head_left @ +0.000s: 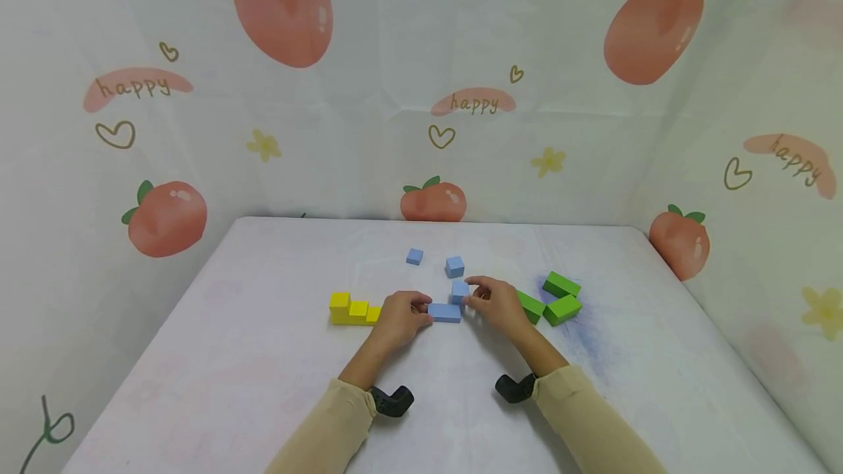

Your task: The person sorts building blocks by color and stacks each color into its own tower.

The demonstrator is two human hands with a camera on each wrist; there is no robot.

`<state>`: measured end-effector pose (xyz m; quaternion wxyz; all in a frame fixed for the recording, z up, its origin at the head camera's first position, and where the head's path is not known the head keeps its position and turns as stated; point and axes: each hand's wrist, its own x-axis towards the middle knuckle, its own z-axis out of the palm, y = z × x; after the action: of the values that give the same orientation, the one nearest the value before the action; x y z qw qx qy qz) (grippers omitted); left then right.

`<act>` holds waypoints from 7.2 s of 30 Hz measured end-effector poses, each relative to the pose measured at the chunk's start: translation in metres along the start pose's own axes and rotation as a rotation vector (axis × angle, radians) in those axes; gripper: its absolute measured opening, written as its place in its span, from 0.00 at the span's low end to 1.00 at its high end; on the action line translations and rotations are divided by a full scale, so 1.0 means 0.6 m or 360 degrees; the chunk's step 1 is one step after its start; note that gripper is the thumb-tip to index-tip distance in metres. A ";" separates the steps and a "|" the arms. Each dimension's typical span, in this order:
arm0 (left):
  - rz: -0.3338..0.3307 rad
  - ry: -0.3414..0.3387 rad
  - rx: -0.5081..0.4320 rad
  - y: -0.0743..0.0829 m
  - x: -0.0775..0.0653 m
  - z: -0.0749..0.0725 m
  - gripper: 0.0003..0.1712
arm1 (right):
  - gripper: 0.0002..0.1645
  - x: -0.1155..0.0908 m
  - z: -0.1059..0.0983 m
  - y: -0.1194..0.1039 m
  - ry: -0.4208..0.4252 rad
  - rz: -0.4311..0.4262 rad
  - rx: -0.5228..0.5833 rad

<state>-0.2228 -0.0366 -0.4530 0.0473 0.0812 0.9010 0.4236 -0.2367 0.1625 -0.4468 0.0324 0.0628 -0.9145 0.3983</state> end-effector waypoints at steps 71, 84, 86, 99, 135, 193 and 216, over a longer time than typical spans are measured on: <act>-0.0018 -0.0018 -0.0024 -0.001 -0.001 -0.002 0.15 | 0.22 0.007 -0.029 -0.031 0.0070 -0.0021 0.0228; -0.0013 -0.0020 -0.0044 -0.002 -0.001 -0.001 0.15 | 0.20 0.057 -0.021 -0.028 0.0078 0.0033 0.0229; -0.0003 -0.0023 -0.0045 -0.003 0.000 -0.002 0.15 | 0.21 0.064 -0.020 -0.026 0.0083 0.0031 0.0210; 0.0006 -0.0032 -0.0037 -0.002 0.000 0.000 0.15 | 0.20 0.096 -0.012 -0.014 -0.0017 0.0079 0.0089; 0.0039 -0.0010 -0.0036 -0.006 0.001 0.000 0.14 | 0.20 0.100 -0.001 -0.002 -0.0169 0.0131 -0.0086; 0.0025 -0.0005 -0.0009 -0.002 -0.001 -0.001 0.15 | 0.19 -0.018 -0.020 -0.041 -0.0029 -0.0108 0.0202; 0.0026 0.0007 0.0010 0.001 -0.002 -0.001 0.15 | 0.22 -0.033 -0.002 -0.020 -0.0035 -0.0165 0.0200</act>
<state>-0.2214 -0.0370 -0.4518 0.0415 0.0878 0.9017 0.4213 -0.2152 0.1570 -0.4396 0.0389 0.1163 -0.8836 0.4520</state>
